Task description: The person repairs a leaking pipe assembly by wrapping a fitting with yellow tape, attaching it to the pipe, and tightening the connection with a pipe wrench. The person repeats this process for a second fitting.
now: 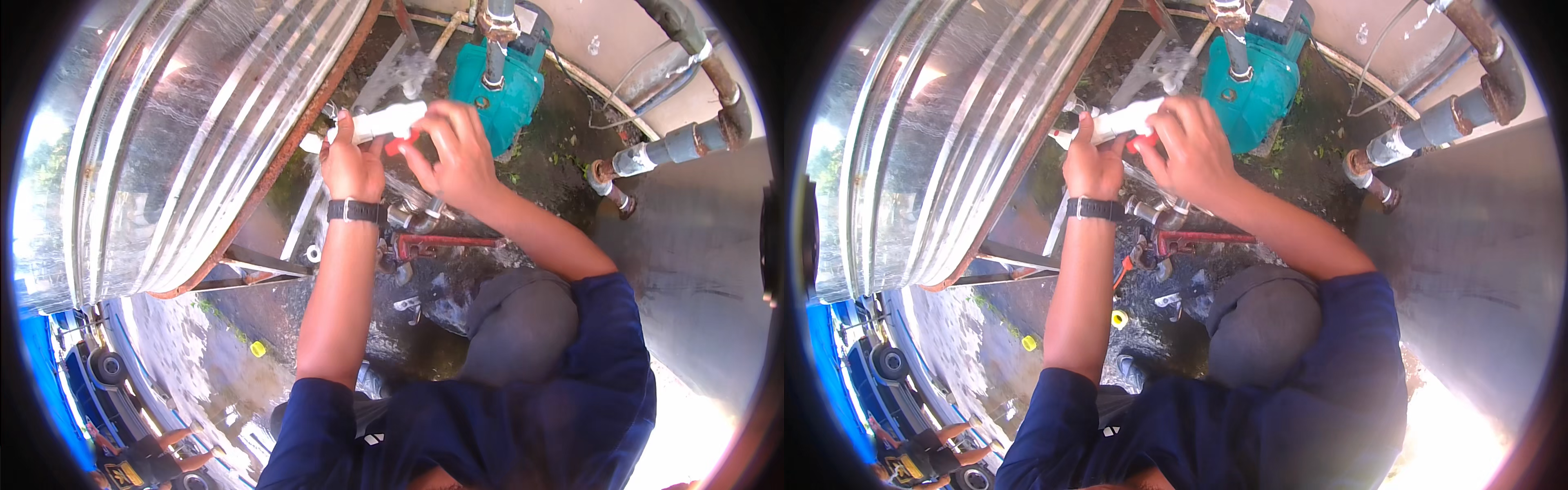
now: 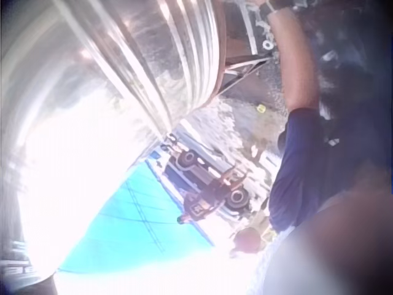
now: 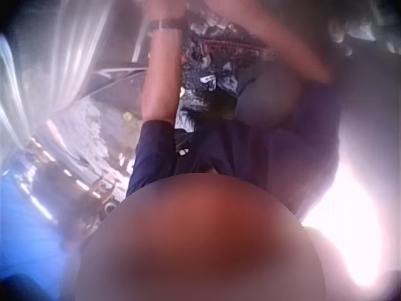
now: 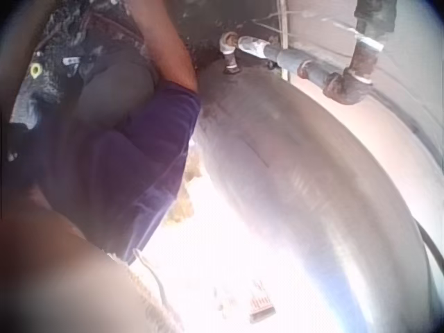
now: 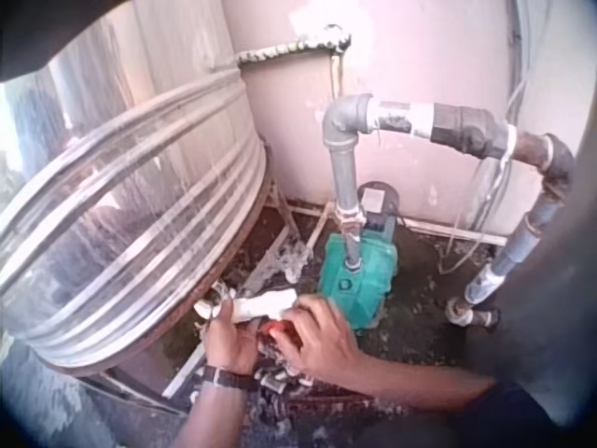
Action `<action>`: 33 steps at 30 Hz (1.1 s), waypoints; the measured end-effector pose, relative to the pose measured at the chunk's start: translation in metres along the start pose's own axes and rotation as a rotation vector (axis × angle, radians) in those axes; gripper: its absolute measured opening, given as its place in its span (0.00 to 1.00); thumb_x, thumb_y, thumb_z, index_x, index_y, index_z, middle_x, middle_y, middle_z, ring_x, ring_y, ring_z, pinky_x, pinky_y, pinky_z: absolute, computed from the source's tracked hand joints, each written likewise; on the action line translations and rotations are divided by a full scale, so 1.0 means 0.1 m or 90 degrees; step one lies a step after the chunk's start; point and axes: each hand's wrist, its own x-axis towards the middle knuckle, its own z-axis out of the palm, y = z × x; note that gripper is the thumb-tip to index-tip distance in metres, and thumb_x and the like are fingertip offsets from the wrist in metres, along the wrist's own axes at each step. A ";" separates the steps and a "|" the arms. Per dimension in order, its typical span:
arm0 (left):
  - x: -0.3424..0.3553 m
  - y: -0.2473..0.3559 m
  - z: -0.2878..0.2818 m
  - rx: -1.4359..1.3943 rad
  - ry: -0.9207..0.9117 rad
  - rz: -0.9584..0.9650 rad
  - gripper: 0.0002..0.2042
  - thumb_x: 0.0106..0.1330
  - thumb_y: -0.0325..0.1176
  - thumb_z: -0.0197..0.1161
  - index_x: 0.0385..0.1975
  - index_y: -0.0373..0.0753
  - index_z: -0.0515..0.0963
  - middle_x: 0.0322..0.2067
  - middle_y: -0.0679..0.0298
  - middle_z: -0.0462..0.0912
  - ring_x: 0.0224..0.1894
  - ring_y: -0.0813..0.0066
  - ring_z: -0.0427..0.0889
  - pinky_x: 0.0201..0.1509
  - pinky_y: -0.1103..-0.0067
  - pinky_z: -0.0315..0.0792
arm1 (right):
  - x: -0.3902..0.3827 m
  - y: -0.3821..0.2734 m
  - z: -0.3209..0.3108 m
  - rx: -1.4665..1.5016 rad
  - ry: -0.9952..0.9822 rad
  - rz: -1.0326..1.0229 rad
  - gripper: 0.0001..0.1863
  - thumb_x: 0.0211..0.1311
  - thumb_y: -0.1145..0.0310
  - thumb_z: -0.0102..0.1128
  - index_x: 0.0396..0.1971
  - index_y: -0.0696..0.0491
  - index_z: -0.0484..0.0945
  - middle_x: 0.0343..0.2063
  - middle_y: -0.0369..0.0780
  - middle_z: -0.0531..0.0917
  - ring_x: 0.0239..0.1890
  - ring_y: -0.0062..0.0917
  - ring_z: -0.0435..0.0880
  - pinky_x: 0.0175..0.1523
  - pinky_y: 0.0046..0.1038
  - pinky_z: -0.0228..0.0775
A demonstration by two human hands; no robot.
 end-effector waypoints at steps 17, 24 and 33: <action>0.31 -0.42 0.15 0.394 0.043 0.277 0.29 0.57 0.37 0.78 0.52 0.32 0.68 0.48 0.53 0.75 0.53 0.66 0.75 0.55 0.71 0.70 | 0.92 0.62 1.05 1.153 0.004 0.761 0.11 0.66 0.67 0.67 0.44 0.51 0.76 0.40 0.37 0.81 0.44 0.28 0.79 0.53 0.34 0.71; 0.23 -0.24 -0.14 0.628 0.129 0.539 0.30 0.55 0.32 0.73 0.56 0.29 0.68 0.53 0.47 0.73 0.60 0.53 0.70 0.66 0.62 0.61 | 1.17 0.86 1.46 1.015 0.138 0.848 0.16 0.55 0.68 0.72 0.44 0.48 0.79 0.37 0.36 0.85 0.39 0.29 0.84 0.43 0.37 0.73; 0.29 -0.20 -0.14 0.816 -0.014 0.619 0.27 0.54 0.31 0.70 0.54 0.29 0.72 0.51 0.40 0.74 0.58 0.42 0.70 0.65 0.57 0.62 | 1.11 0.79 1.64 0.892 0.165 0.782 0.18 0.56 0.69 0.73 0.46 0.48 0.77 0.38 0.35 0.83 0.42 0.27 0.83 0.46 0.42 0.73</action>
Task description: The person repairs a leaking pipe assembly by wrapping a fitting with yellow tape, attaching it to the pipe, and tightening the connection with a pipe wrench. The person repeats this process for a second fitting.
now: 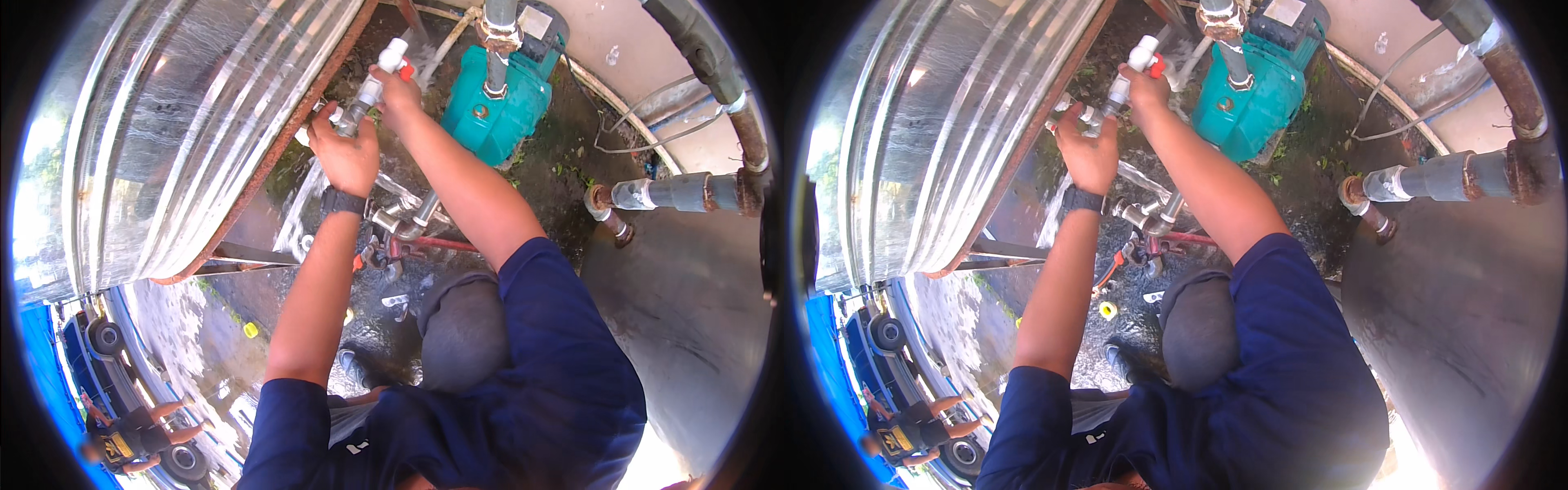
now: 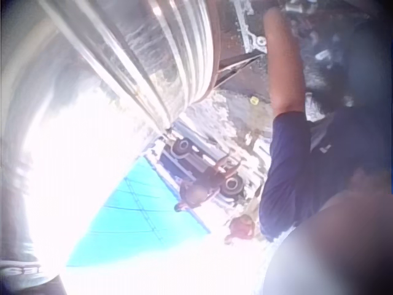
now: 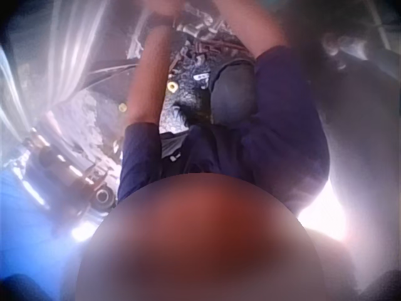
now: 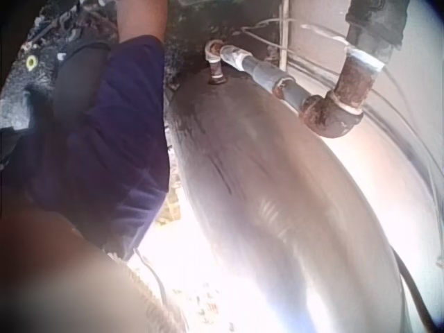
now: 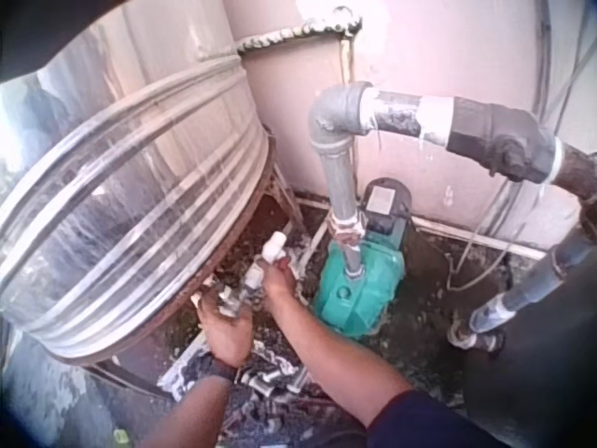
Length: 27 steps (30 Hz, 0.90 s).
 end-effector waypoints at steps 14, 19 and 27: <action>-0.17 -0.16 0.02 0.257 0.032 -0.080 0.32 0.49 0.35 0.72 0.57 0.36 0.70 0.53 0.48 0.72 0.61 0.46 0.66 0.69 0.55 0.54 | 0.08 0.13 -0.03 0.039 -0.007 0.130 0.16 0.55 0.72 0.73 0.43 0.51 0.79 0.37 0.37 0.85 0.40 0.31 0.84 0.51 0.42 0.73; -0.15 -0.22 0.01 0.325 -0.001 -0.068 0.33 0.49 0.40 0.75 0.57 0.41 0.73 0.52 0.49 0.74 0.60 0.46 0.69 0.66 0.55 0.60 | 0.09 0.10 -0.02 -0.027 -0.034 0.125 0.15 0.55 0.73 0.73 0.42 0.52 0.79 0.37 0.37 0.84 0.39 0.30 0.83 0.47 0.41 0.74; -0.03 -0.19 -0.02 0.312 -0.053 0.164 0.28 0.52 0.31 0.70 0.56 0.39 0.72 0.53 0.50 0.74 0.58 0.47 0.71 0.64 0.57 0.62 | -0.01 0.05 -0.06 -0.069 -0.025 0.100 0.17 0.53 0.71 0.76 0.42 0.53 0.79 0.37 0.38 0.84 0.39 0.29 0.84 0.44 0.37 0.76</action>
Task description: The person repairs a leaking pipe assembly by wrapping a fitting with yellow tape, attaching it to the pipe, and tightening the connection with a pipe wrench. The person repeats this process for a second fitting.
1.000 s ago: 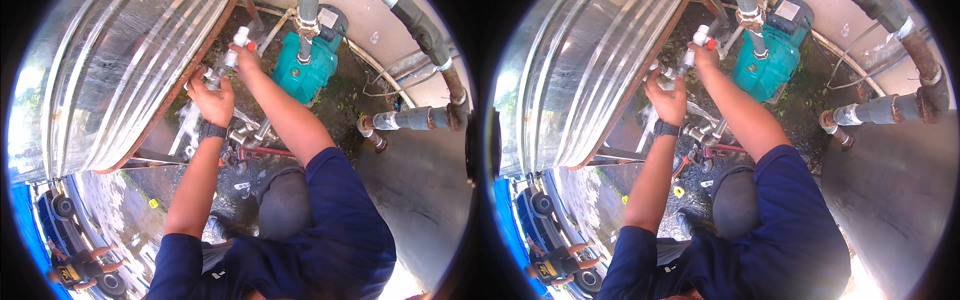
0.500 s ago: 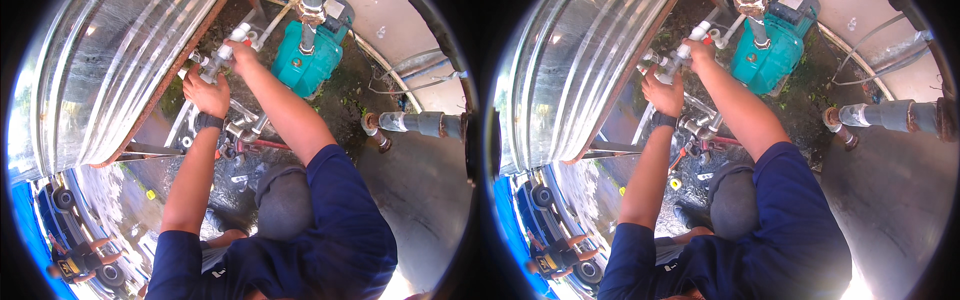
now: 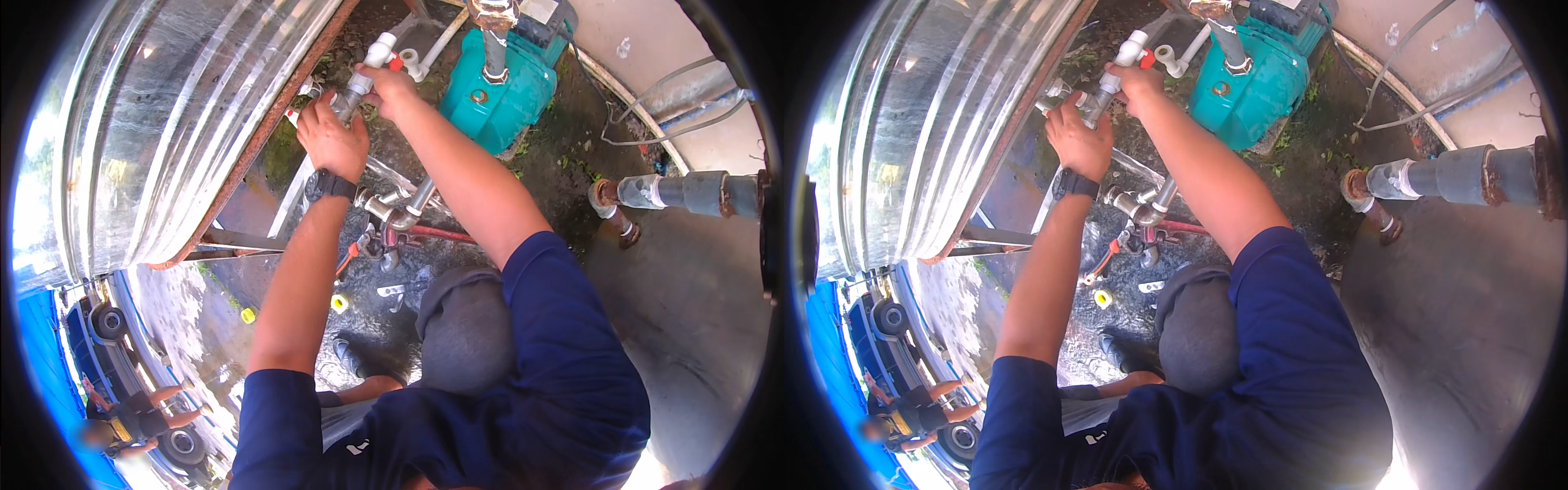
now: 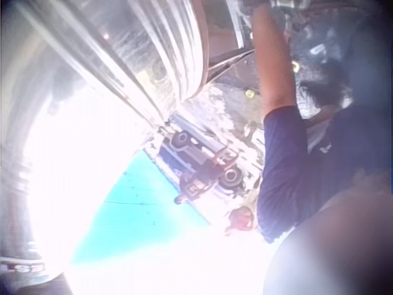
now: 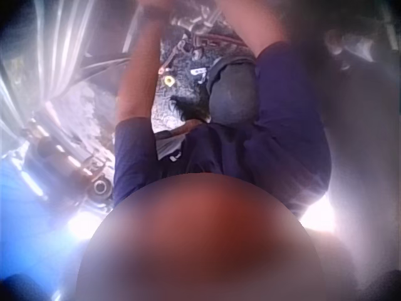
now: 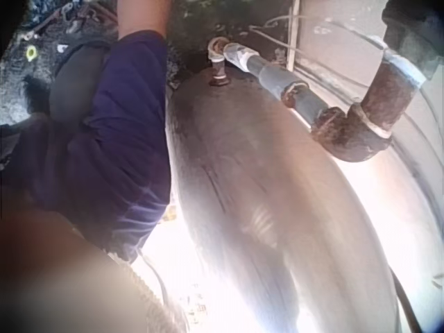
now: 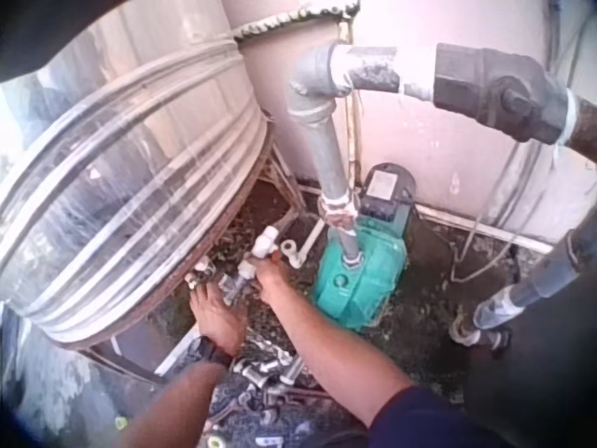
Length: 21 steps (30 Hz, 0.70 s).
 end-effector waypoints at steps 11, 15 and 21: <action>0.66 -0.12 0.01 -0.105 -0.131 0.099 0.09 0.68 0.28 0.58 0.45 0.39 0.82 0.40 0.52 0.87 0.44 0.53 0.86 0.48 0.66 0.79 | 0.06 0.10 0.00 -0.014 0.007 -0.016 0.23 0.42 0.65 0.84 0.36 0.57 0.80 0.32 0.40 0.86 0.31 0.30 0.84 0.42 0.40 0.74; 0.68 -0.15 0.06 -0.162 -0.200 -0.069 0.09 0.68 0.28 0.59 0.45 0.40 0.82 0.40 0.56 0.88 0.44 0.58 0.87 0.49 0.68 0.79 | 0.10 0.07 -0.01 -0.089 -0.003 -0.023 0.25 0.41 0.60 0.85 0.34 0.58 0.80 0.32 0.39 0.86 0.32 0.29 0.85 0.48 0.48 0.73; 0.77 -0.26 0.19 -0.117 -0.160 -0.007 0.11 0.69 0.32 0.56 0.47 0.42 0.82 0.39 0.58 0.88 0.42 0.57 0.87 0.47 0.66 0.80 | 0.13 0.07 -0.04 -0.281 0.019 -0.141 0.32 0.38 0.49 0.84 0.34 0.61 0.81 0.29 0.43 0.87 0.29 0.29 0.87 0.39 0.34 0.81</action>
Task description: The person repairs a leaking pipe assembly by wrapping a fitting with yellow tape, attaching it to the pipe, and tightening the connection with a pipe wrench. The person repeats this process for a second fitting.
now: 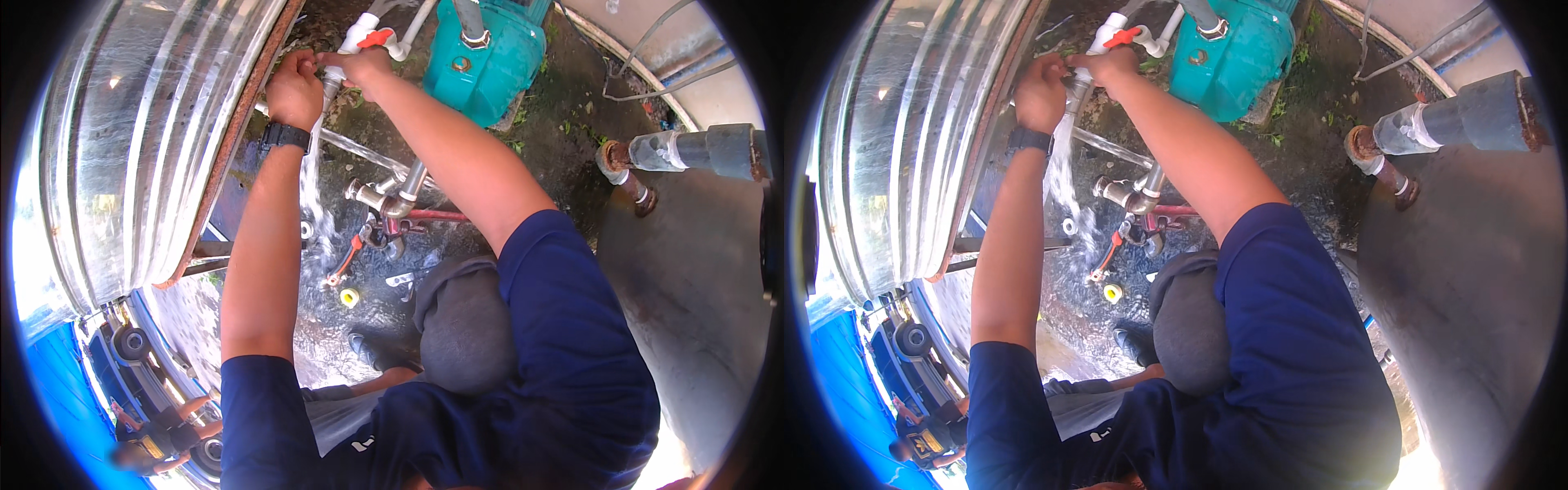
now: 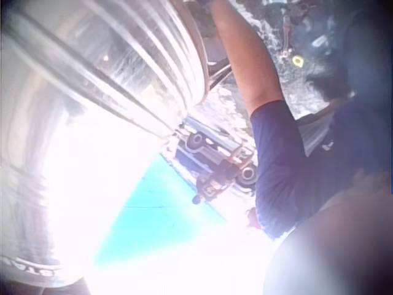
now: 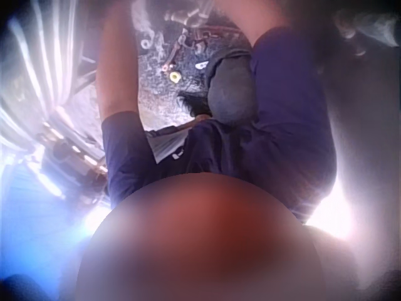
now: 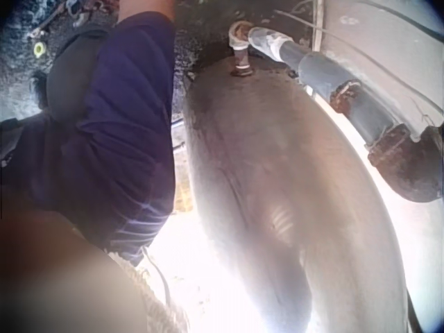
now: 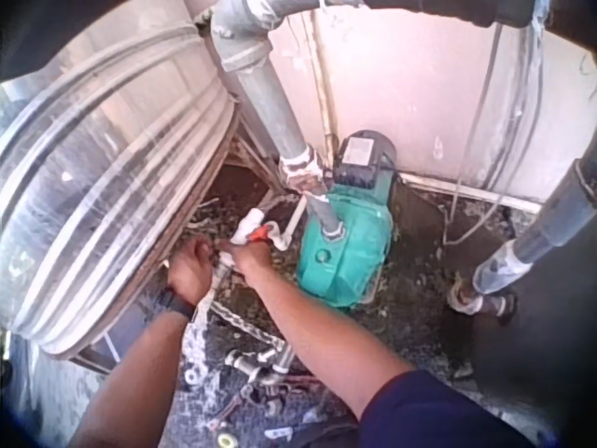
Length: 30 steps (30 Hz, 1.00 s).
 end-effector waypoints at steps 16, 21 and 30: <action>0.30 -0.02 0.04 0.095 -0.222 0.010 0.16 0.60 0.33 0.65 0.48 0.38 0.80 0.43 0.54 0.87 0.45 0.54 0.86 0.50 0.68 0.78 | -0.05 -0.12 -0.03 -0.039 0.021 0.007 0.32 0.55 0.45 0.66 0.35 0.66 0.83 0.29 0.50 0.87 0.26 0.34 0.89 0.34 0.30 0.84; 0.47 -0.12 0.14 0.168 -0.211 0.045 0.11 0.59 0.33 0.65 0.42 0.41 0.84 0.40 0.52 0.87 0.43 0.51 0.86 0.49 0.64 0.79 | -0.04 -0.11 -0.06 -0.027 -0.010 0.000 0.25 0.47 0.53 0.75 0.27 0.64 0.81 0.22 0.42 0.82 0.18 0.25 0.82 0.23 0.24 0.80; 0.56 -0.24 0.22 0.011 -0.273 0.042 0.38 0.46 0.42 0.78 0.59 0.33 0.74 0.51 0.48 0.83 0.52 0.51 0.83 0.57 0.66 0.75 | 0.05 -0.08 -0.04 -0.142 0.026 0.030 0.27 0.37 0.48 0.81 0.21 0.59 0.81 0.20 0.38 0.82 0.18 0.22 0.81 0.24 0.24 0.75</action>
